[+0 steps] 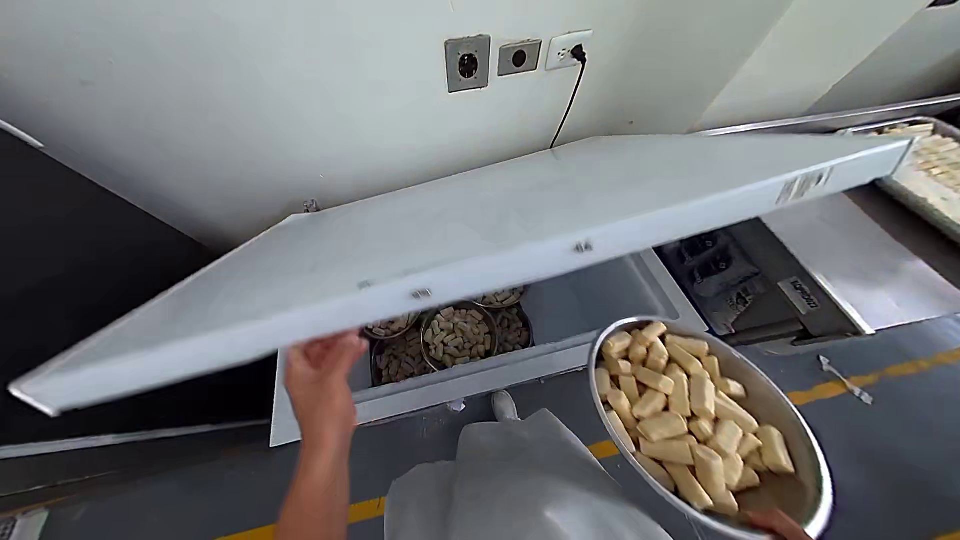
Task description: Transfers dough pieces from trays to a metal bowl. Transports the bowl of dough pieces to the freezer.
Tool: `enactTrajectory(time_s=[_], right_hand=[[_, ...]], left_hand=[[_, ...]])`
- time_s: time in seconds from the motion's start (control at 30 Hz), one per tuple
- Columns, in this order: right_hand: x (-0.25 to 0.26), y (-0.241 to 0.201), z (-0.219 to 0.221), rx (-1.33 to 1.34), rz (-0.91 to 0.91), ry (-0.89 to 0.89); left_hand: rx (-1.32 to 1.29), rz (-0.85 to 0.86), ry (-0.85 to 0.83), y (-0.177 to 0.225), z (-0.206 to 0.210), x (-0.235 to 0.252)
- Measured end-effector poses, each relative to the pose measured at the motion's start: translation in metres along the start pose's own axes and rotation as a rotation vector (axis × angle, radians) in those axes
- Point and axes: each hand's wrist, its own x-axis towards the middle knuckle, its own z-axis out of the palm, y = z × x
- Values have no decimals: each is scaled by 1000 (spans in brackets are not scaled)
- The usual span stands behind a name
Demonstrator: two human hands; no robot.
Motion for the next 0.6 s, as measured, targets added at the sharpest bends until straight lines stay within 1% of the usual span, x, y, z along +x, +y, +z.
enactTrajectory(time_s=[0.07,0.13,0.17,0.27,0.33,0.37,0.4,0.47,0.5,0.57,0.6], right_hand=[[33,-17,32,-11,-11,-4],[68,-34,69,-16,-12,-31],[86,-41,88,-26,-14,-69],[132,-53,137,-85,17,-147],[162,-57,171,-142,38,-211],[175,-57,189,-170,50,-238],[188,-55,206,-196,66,-266],[217,-46,240,-268,114,-323],[232,-38,258,-308,139,-345],[261,-20,298,-380,190,-382],[275,-7,318,-404,217,-399]], left_hand=[[165,119,40,14,1,48],[304,212,142,27,0,84],[409,250,202,39,-2,97],[832,390,348,74,-9,121],[1017,534,407,86,-13,137],[1068,607,420,90,-16,149],[1110,667,411,94,-22,163],[1092,768,284,99,-36,206],[1031,759,194,105,-40,224],[890,661,69,127,-23,241],[838,628,-22,138,-14,250]])
